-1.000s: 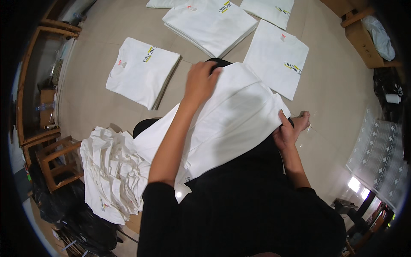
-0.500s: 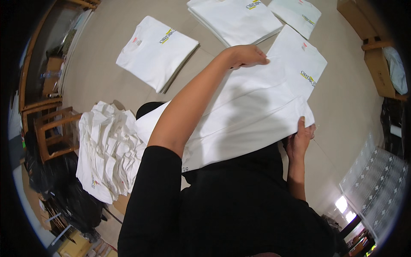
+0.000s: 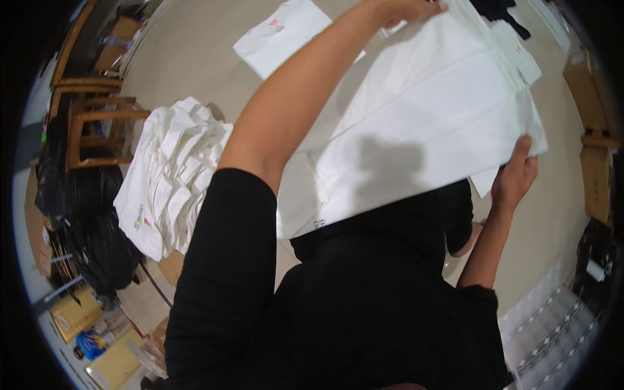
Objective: The person picks up white t-shirts from a large pile, smooths them out, and folds them one by one into flat squares, then places the folded shirts into organized stacks on the floor.
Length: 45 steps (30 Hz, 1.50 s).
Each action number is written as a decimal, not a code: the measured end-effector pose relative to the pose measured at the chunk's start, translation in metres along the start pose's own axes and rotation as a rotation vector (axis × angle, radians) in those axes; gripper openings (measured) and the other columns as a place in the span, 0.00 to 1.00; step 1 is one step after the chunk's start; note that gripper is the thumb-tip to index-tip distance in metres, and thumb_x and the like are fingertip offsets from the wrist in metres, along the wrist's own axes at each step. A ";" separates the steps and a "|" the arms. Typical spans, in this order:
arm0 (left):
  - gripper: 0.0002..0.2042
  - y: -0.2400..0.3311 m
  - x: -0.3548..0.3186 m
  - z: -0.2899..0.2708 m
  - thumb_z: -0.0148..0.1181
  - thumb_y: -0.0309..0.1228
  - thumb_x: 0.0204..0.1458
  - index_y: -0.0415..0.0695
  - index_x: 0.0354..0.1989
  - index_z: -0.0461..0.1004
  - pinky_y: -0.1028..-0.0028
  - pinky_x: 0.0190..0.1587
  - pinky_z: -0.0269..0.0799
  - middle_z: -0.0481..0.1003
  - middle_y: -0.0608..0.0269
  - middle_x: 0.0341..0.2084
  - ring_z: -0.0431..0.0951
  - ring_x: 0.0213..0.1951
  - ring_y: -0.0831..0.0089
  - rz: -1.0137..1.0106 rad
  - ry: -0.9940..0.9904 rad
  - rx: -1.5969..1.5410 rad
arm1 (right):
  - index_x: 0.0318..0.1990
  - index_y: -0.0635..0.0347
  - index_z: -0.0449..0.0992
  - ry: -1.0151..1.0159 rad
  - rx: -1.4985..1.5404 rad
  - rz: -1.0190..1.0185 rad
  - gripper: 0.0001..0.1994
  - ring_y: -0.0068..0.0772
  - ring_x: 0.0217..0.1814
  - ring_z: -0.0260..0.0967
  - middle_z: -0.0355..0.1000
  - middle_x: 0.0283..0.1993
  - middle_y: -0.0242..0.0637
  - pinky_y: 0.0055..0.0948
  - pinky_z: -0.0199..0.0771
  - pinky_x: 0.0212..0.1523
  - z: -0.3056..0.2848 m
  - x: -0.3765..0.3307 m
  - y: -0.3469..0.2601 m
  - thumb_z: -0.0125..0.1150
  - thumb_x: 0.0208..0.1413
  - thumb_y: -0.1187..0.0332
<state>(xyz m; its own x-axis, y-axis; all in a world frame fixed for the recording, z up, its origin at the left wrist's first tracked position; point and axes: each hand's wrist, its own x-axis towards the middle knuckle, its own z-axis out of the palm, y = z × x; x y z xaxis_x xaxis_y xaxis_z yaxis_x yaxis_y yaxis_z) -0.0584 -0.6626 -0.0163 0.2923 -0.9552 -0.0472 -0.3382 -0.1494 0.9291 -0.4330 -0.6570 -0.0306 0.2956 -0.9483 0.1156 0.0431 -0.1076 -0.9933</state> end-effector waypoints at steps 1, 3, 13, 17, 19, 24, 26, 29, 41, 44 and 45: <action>0.14 0.029 -0.011 -0.005 0.57 0.42 0.68 0.46 0.48 0.82 0.63 0.47 0.73 0.80 0.61 0.37 0.76 0.42 0.68 0.023 0.080 -0.022 | 0.62 0.74 0.73 0.024 -0.035 -0.050 0.22 0.28 0.57 0.73 0.76 0.58 0.42 0.29 0.72 0.59 0.006 0.024 -0.001 0.51 0.76 0.61; 0.14 0.004 0.006 -0.073 0.55 0.41 0.69 0.46 0.52 0.80 0.62 0.51 0.74 0.81 0.58 0.43 0.77 0.47 0.67 -0.027 0.228 0.047 | 0.55 0.71 0.78 -0.108 -0.052 -0.109 0.21 0.21 0.46 0.71 0.77 0.46 0.33 0.24 0.71 0.47 0.055 0.071 -0.005 0.55 0.75 0.57; 0.23 -0.046 -0.173 -0.143 0.48 0.38 0.71 0.47 0.72 0.65 0.53 0.73 0.55 0.68 0.54 0.71 0.63 0.72 0.61 0.075 0.587 -0.539 | 0.48 0.69 0.82 -0.290 -0.361 -0.447 0.20 0.21 0.36 0.70 0.80 0.37 0.36 0.24 0.71 0.39 0.175 0.057 -0.001 0.64 0.69 0.56; 0.17 -0.090 -0.340 -0.085 0.46 0.39 0.74 0.46 0.63 0.72 0.52 0.68 0.70 0.74 0.51 0.62 0.74 0.62 0.54 0.092 0.713 -1.298 | 0.54 0.60 0.84 -0.709 -0.224 -0.997 0.22 0.44 0.34 0.77 0.80 0.37 0.42 0.36 0.79 0.40 0.165 -0.054 0.001 0.63 0.49 0.81; 0.12 -0.127 -0.412 -0.060 0.42 0.34 0.75 0.45 0.55 0.72 0.48 0.66 0.73 0.72 0.43 0.63 0.74 0.64 0.51 0.008 0.843 -1.586 | 0.50 0.63 0.83 -1.143 -0.268 -1.059 0.20 0.40 0.36 0.78 0.76 0.35 0.39 0.38 0.81 0.38 0.164 -0.108 0.001 0.64 0.47 0.81; 0.20 -0.144 -0.483 -0.019 0.44 0.40 0.75 0.38 0.61 0.73 0.62 0.59 0.80 0.81 0.49 0.52 0.83 0.52 0.61 -0.171 1.033 -1.546 | 0.39 0.56 0.76 -1.630 -0.214 -1.261 0.04 0.29 0.35 0.76 0.70 0.33 0.31 0.30 0.77 0.32 0.190 -0.200 0.041 0.61 0.58 0.69; 0.19 -0.142 -0.490 -0.020 0.48 0.40 0.74 0.37 0.59 0.75 0.68 0.54 0.82 0.83 0.53 0.48 0.85 0.47 0.67 -0.274 1.050 -1.390 | 0.35 0.55 0.73 -1.712 -0.185 -1.318 0.03 0.28 0.34 0.75 0.69 0.32 0.31 0.30 0.77 0.32 0.194 -0.214 0.046 0.61 0.56 0.69; 0.21 -0.164 -0.512 -0.023 0.51 0.39 0.73 0.35 0.63 0.71 0.68 0.57 0.78 0.82 0.54 0.51 0.83 0.50 0.69 -0.513 1.048 -0.790 | 0.32 0.54 0.72 -1.682 -0.093 -1.333 0.03 0.28 0.33 0.74 0.69 0.31 0.30 0.30 0.76 0.31 0.197 -0.228 0.045 0.61 0.53 0.69; 0.19 -0.230 -0.543 -0.029 0.56 0.45 0.71 0.40 0.57 0.75 0.74 0.50 0.76 0.80 0.65 0.45 0.79 0.47 0.77 -0.615 0.758 -0.842 | 0.35 0.55 0.75 -1.664 -0.289 -1.301 0.02 0.26 0.39 0.71 0.70 0.35 0.29 0.27 0.69 0.36 0.189 -0.246 0.057 0.59 0.56 0.70; 0.21 -0.217 -0.534 -0.026 0.55 0.44 0.71 0.39 0.59 0.75 0.69 0.56 0.80 0.81 0.61 0.51 0.81 0.52 0.72 -0.529 0.811 -1.072 | 0.37 0.56 0.75 -1.599 -0.385 -1.309 0.03 0.26 0.42 0.71 0.71 0.37 0.28 0.27 0.68 0.38 0.184 -0.242 0.052 0.59 0.57 0.70; 0.21 -0.215 -0.536 -0.029 0.55 0.43 0.71 0.38 0.60 0.74 0.68 0.57 0.81 0.81 0.60 0.52 0.82 0.53 0.71 -0.522 0.791 -1.117 | 0.38 0.56 0.76 -1.605 -0.393 -1.312 0.03 0.26 0.42 0.70 0.71 0.38 0.28 0.27 0.68 0.39 0.185 -0.241 0.051 0.58 0.57 0.70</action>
<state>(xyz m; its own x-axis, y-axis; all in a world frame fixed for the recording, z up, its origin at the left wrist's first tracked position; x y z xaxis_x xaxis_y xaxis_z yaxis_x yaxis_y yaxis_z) -0.1161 -0.1113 -0.1797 0.6906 -0.4143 -0.5928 0.7039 0.1965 0.6826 -0.3258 -0.3789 -0.1072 0.6402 0.7188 0.2710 0.7674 -0.5823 -0.2684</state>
